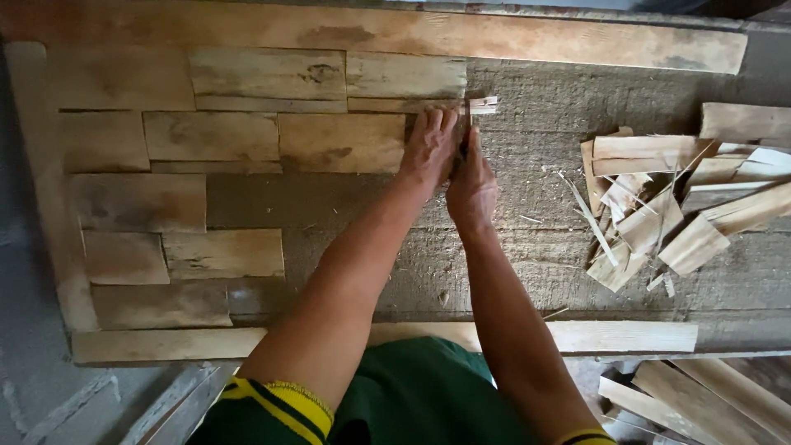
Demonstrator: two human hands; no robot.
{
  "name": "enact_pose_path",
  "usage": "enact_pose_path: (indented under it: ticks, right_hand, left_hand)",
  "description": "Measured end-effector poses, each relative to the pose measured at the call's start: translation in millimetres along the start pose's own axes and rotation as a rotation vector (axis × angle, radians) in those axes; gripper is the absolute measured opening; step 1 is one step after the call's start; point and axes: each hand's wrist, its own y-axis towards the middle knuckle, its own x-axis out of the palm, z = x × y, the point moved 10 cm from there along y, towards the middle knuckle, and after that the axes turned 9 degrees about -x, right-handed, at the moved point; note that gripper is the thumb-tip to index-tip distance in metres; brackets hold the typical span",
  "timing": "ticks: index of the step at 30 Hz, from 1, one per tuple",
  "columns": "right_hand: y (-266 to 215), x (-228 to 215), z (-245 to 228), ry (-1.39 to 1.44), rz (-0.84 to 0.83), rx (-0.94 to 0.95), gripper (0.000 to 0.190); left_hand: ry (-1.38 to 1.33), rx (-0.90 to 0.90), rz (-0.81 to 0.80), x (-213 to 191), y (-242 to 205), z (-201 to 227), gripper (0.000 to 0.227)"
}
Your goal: Trimming and arranging thin wooden strips on a workspace.
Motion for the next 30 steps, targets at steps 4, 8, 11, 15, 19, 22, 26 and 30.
enact_pose_path:
  ticks: [4,8,11,15,19,22,26,30]
  right_hand:
    - [4,4,8,-0.098,-0.039,0.052,0.073]
    - [4,14,15,-0.097,-0.126,0.112,0.067]
    - [5,12,12,-0.115,-0.131,0.104,0.066]
    - [9,1,-1,-0.071,-0.08,0.065,0.063]
    - [16,-4,-2,-0.079,-0.185,0.143,0.064]
    - [11,-7,-9,-0.082,-0.268,0.159,0.078]
    - [18,-19,-20,-0.038,-0.243,0.141,0.077]
    - [5,-8,-12,0.007,-0.4,0.325,0.077]
  left_hand:
    - [-0.104,-0.036,0.129,-9,1,-3,0.062]
    - [-0.05,-0.011,0.078,-2,1,-1,0.064]
    - [-0.023,-0.018,0.084,4,2,1,0.063]
    - [-0.154,0.004,0.062,-14,-2,-4,0.063]
    - [-0.152,0.041,0.062,-14,2,-2,0.059]
    - [-0.097,0.042,0.024,0,-1,1,0.047]
    - [-0.121,0.013,0.132,-5,-1,1,0.053]
    - [-0.142,0.033,0.069,-7,-5,-3,0.057]
